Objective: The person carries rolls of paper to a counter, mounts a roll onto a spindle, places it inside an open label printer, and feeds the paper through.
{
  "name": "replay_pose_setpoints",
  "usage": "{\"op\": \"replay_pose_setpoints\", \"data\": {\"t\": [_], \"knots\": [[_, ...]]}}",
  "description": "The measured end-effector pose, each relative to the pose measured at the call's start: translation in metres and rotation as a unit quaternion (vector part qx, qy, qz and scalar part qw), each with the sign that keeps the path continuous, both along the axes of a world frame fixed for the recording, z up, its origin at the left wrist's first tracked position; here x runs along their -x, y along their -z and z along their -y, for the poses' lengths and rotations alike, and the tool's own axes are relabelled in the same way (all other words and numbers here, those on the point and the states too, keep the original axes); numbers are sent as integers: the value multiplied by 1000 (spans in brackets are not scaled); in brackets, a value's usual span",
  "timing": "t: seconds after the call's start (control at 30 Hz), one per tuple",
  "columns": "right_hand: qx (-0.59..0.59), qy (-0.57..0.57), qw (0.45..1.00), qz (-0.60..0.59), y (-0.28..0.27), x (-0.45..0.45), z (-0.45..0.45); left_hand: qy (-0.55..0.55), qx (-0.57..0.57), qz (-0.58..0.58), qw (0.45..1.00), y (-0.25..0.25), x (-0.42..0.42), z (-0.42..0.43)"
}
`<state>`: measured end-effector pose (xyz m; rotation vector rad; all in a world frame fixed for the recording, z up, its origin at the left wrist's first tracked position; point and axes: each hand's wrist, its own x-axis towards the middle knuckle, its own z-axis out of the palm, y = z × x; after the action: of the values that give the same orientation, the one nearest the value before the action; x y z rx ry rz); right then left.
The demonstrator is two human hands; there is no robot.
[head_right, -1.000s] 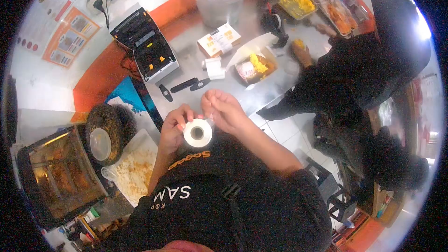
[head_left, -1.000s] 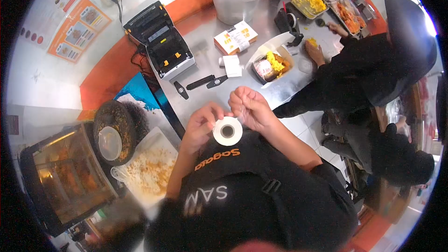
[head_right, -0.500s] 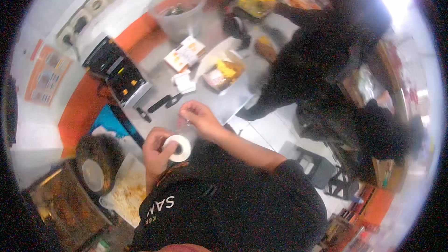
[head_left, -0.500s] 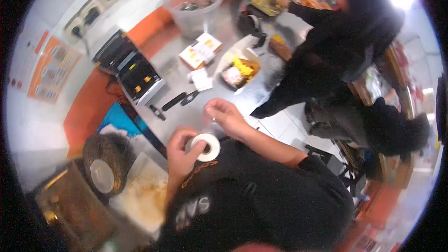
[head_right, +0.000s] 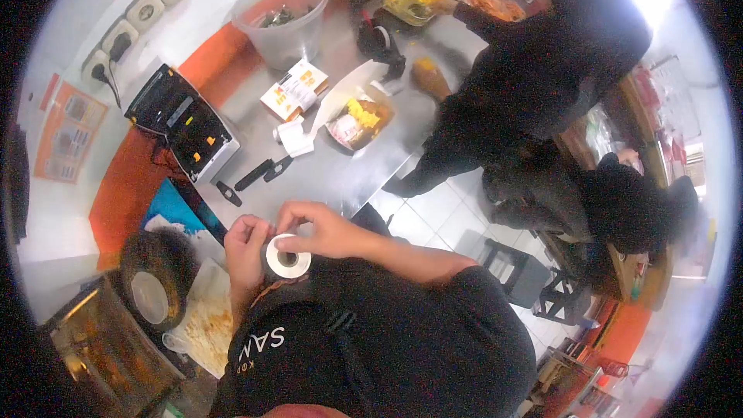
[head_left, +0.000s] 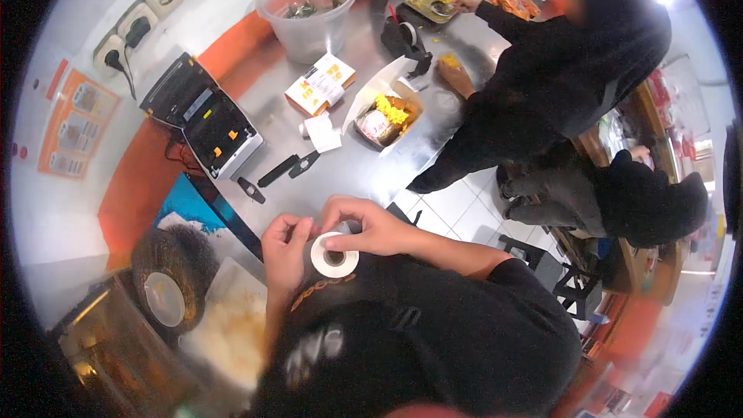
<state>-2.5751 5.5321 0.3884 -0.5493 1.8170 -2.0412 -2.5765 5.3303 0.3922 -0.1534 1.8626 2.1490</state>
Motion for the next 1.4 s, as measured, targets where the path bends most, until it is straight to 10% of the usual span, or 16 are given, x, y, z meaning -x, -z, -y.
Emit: {"op": "replay_pose_setpoints", "data": {"t": [0.2, 0.27, 0.4, 0.47, 0.63, 0.83, 1.07, 1.17, 1.4], "knots": [[-21, 85, 996, -34, -16, 1, 2, 34, 15, -116, 993, 27, -1, 6], [-119, 78, 952, -271, -20, 7, -3, 78, 27, -151, 985, 51, -4, 10], [-88, -29, 947, -307, -36, 14, -8, 128, -296, 82, 943, 54, -9, 11], [-139, -47, 938, -314, -34, 21, -9, 219, -50, -214, 951, 48, 1, -5], [-176, 41, 946, -269, -35, 40, -1, 14, 72, -177, 982, 41, 16, -32], [-380, 175, 863, -284, -30, 48, 14, -49, 339, -299, 890, 39, 29, -38], [-475, 40, 838, -267, 23, 75, 6, -45, 383, -254, 887, 79, 37, -37], [-318, 27, 933, -167, 79, 85, -7, -8, 361, -205, 910, 104, 45, -32], [-376, 32, 922, -85, 125, 61, -26, 260, 237, -32, 935, 151, 61, -19]]}}
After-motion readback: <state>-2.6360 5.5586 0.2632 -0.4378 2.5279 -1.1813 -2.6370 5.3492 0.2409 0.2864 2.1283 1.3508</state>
